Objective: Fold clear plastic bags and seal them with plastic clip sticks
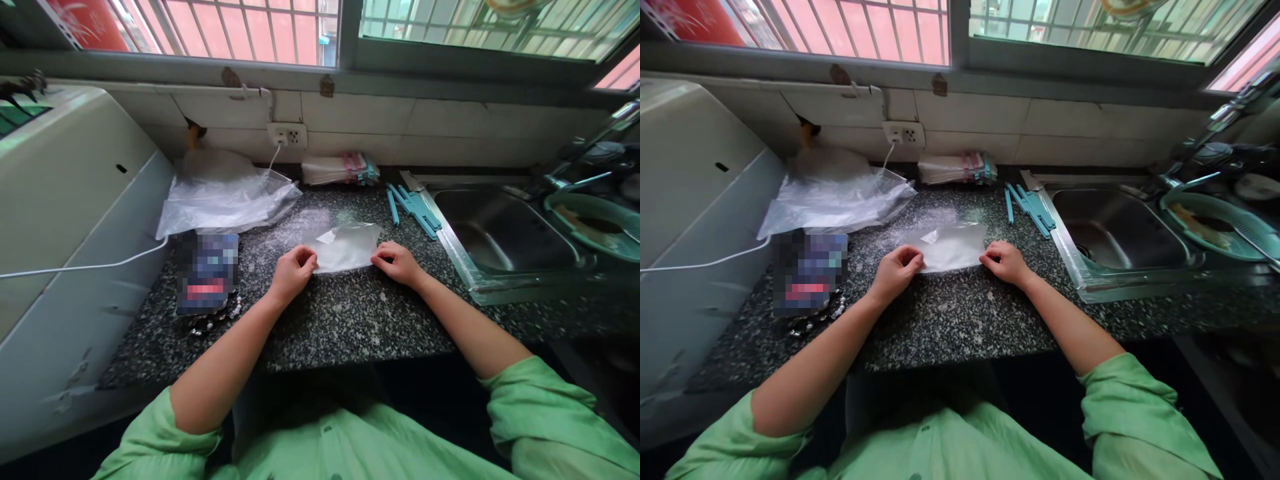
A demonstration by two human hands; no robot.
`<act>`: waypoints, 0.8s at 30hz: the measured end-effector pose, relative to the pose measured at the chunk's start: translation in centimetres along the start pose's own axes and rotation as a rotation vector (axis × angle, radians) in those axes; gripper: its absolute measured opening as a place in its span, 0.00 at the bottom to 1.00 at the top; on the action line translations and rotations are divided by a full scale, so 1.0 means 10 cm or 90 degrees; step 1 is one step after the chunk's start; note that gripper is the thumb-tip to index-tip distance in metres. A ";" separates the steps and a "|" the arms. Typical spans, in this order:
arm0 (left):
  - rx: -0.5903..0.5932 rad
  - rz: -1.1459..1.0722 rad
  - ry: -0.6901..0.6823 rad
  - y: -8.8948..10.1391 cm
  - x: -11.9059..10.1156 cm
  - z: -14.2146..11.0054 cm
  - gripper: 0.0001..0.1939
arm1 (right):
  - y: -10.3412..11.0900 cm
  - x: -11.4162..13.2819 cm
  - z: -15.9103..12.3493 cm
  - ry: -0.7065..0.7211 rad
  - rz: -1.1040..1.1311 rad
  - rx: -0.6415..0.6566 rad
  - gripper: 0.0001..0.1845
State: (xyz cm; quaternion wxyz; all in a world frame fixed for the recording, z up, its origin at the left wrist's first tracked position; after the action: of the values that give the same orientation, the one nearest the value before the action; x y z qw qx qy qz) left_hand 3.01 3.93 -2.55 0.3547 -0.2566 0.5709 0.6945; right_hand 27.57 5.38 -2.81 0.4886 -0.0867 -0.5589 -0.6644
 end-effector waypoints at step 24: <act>-0.113 0.382 -0.178 0.02 -0.08 -0.06 0.13 | 0.06 0.12 -0.06 -0.042 -0.166 -0.090 0.08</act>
State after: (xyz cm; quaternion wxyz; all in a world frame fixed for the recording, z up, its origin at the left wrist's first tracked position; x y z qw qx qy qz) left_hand 3.30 3.12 -1.95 0.1854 -0.0097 0.5040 0.8435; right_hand 27.61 4.28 -1.81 0.3719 -0.0694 -0.5330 -0.7568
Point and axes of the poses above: each hand's wrist, its own z-axis towards the middle knuckle, its own y-axis out of the back of the hand, x = y × z, the point moved 3 cm from there along z, towards the middle knuckle, and after that the axes turned 15 degrees about z, right-handed, at the moved point
